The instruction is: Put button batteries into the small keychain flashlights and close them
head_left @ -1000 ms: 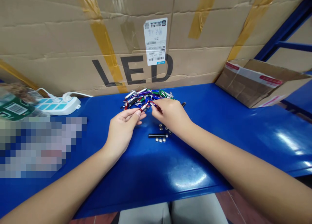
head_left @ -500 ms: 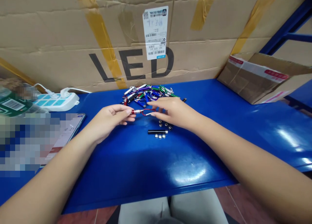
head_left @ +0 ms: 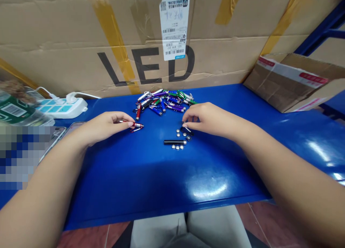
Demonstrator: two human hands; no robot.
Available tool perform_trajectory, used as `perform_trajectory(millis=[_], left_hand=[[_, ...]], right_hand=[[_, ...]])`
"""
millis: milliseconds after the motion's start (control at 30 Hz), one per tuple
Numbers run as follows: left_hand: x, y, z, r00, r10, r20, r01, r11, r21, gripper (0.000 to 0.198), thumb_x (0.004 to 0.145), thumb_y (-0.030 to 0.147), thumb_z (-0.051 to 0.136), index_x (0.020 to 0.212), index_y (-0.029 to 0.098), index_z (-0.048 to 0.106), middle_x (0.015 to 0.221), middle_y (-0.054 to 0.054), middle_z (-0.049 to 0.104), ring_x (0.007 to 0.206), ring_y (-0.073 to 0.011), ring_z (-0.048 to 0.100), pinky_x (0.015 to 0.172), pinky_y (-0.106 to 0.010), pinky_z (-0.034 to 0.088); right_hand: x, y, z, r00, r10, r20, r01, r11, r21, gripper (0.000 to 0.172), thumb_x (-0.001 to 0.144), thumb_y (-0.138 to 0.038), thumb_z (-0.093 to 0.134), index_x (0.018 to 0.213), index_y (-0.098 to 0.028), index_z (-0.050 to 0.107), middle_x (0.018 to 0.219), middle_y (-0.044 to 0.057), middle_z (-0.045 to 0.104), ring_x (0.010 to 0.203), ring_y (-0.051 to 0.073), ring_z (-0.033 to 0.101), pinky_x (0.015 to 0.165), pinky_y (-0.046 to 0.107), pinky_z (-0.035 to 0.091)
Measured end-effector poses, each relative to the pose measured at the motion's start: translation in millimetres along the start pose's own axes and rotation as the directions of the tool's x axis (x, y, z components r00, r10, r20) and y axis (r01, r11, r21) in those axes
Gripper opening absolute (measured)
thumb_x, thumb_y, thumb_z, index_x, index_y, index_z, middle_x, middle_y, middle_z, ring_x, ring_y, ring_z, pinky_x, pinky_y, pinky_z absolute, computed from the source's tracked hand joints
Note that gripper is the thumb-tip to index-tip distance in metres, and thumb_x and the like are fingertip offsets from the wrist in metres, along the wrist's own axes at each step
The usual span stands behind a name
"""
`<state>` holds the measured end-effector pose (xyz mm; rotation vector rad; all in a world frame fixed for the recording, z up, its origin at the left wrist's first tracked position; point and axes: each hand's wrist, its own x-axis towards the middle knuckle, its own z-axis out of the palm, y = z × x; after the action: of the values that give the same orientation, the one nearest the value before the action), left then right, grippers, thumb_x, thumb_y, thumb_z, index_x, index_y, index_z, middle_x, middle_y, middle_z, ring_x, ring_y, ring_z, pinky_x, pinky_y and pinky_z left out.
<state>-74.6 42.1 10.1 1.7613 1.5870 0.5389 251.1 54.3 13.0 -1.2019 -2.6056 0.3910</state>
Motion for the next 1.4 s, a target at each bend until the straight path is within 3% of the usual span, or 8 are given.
perform_trajectory(millis=[200,333,567,667,833,1000,1167,1400], left_hand=[[2,1,2.2,0.990,0.097,-0.100,-0.068,0.963,0.260,0.038,0.075,0.059,0.064,0.092,0.026,0.075,0.097,-0.008,0.074,0.086,-0.0287,0.066,0.079,-0.036,0.049],[-8,25,25.0,0.902,0.362,-0.233,-0.238,0.870,0.431,0.031,0.078,0.050,0.064,0.094,0.025,0.075,0.104,-0.010,0.070,0.101,-0.0327,0.060,0.096,-0.044,0.042],[-21,58,77.0,0.845,0.471,0.253,-0.534,0.762,0.366,0.028,0.088,0.037,0.059,0.108,0.025,0.073,0.107,-0.007,0.071,0.096,-0.0262,0.063,0.090,-0.039,0.045],[-18,53,75.1,0.860,0.468,0.201,-0.509,0.810,0.292,0.024,0.089,0.032,0.056,0.102,0.024,0.074,0.100,-0.005,0.072,0.093,-0.0234,0.064,0.088,-0.035,0.047],[-20,47,51.2,0.935,0.328,-0.131,-0.314,0.942,0.115,0.025,0.079,0.045,0.069,0.095,0.027,0.076,0.092,-0.003,0.075,0.079,-0.0219,0.065,0.073,-0.030,0.050],[-25,49,39.0,0.912,0.227,-0.342,-0.277,0.955,-0.103,0.030,0.075,0.048,0.075,0.095,0.025,0.074,0.101,-0.004,0.075,0.088,-0.0225,0.067,0.078,-0.030,0.053],[-26,53,52.9,0.927,0.250,-0.281,-0.321,0.915,-0.244,0.023,0.080,0.043,0.072,0.090,0.022,0.069,0.091,-0.004,0.076,0.085,-0.0207,0.071,0.080,-0.029,0.055],[-27,56,72.4,0.946,0.289,-0.148,-0.305,0.947,-0.101,0.023,0.080,0.041,0.071,0.093,0.022,0.073,0.086,-0.004,0.076,0.076,-0.0203,0.070,0.070,-0.027,0.055]], right_hand=[[-4,-1,-3,0.994,0.003,0.105,-0.004,1.000,0.014,0.006,0.082,-0.019,0.068,0.082,-0.020,0.074,0.082,0.001,0.071,0.070,0.012,0.059,0.062,0.026,0.039],[-5,-2,-4,0.997,0.007,0.071,-0.006,1.000,-0.006,0.009,0.081,-0.016,0.067,0.083,-0.020,0.074,0.085,0.001,0.071,0.071,0.013,0.060,0.063,0.026,0.040],[-2,-10,4,0.995,-0.092,0.027,0.092,0.996,0.012,0.014,0.082,-0.011,0.064,0.088,-0.018,0.074,0.092,0.005,0.071,0.080,0.015,0.062,0.072,0.027,0.044],[-1,-14,7,0.995,-0.100,0.029,0.100,0.995,0.017,0.014,0.083,-0.010,0.064,0.091,-0.017,0.074,0.092,0.005,0.070,0.081,0.015,0.062,0.074,0.027,0.044],[2,-14,15,0.992,-0.120,0.048,0.120,0.993,0.001,0.015,0.085,-0.015,0.066,0.096,-0.016,0.075,0.092,0.008,0.069,0.087,0.018,0.062,0.079,0.030,0.046],[5,-9,22,0.989,-0.137,0.058,0.137,0.991,0.003,0.017,0.088,-0.013,0.061,0.096,-0.016,0.076,0.096,0.010,0.068,0.087,0.019,0.062,0.081,0.031,0.047],[6,-11,20,0.991,-0.115,0.066,0.115,0.993,-0.003,0.015,0.085,-0.008,0.063,0.087,-0.015,0.076,0.092,0.008,0.068,0.086,0.017,0.062,0.080,0.029,0.046],[6,-14,17,0.996,-0.080,0.050,0.079,0.997,0.022,0.014,0.079,-0.004,0.066,0.081,-0.016,0.074,0.083,0.003,0.073,0.079,0.015,0.065,0.074,0.025,0.045]])
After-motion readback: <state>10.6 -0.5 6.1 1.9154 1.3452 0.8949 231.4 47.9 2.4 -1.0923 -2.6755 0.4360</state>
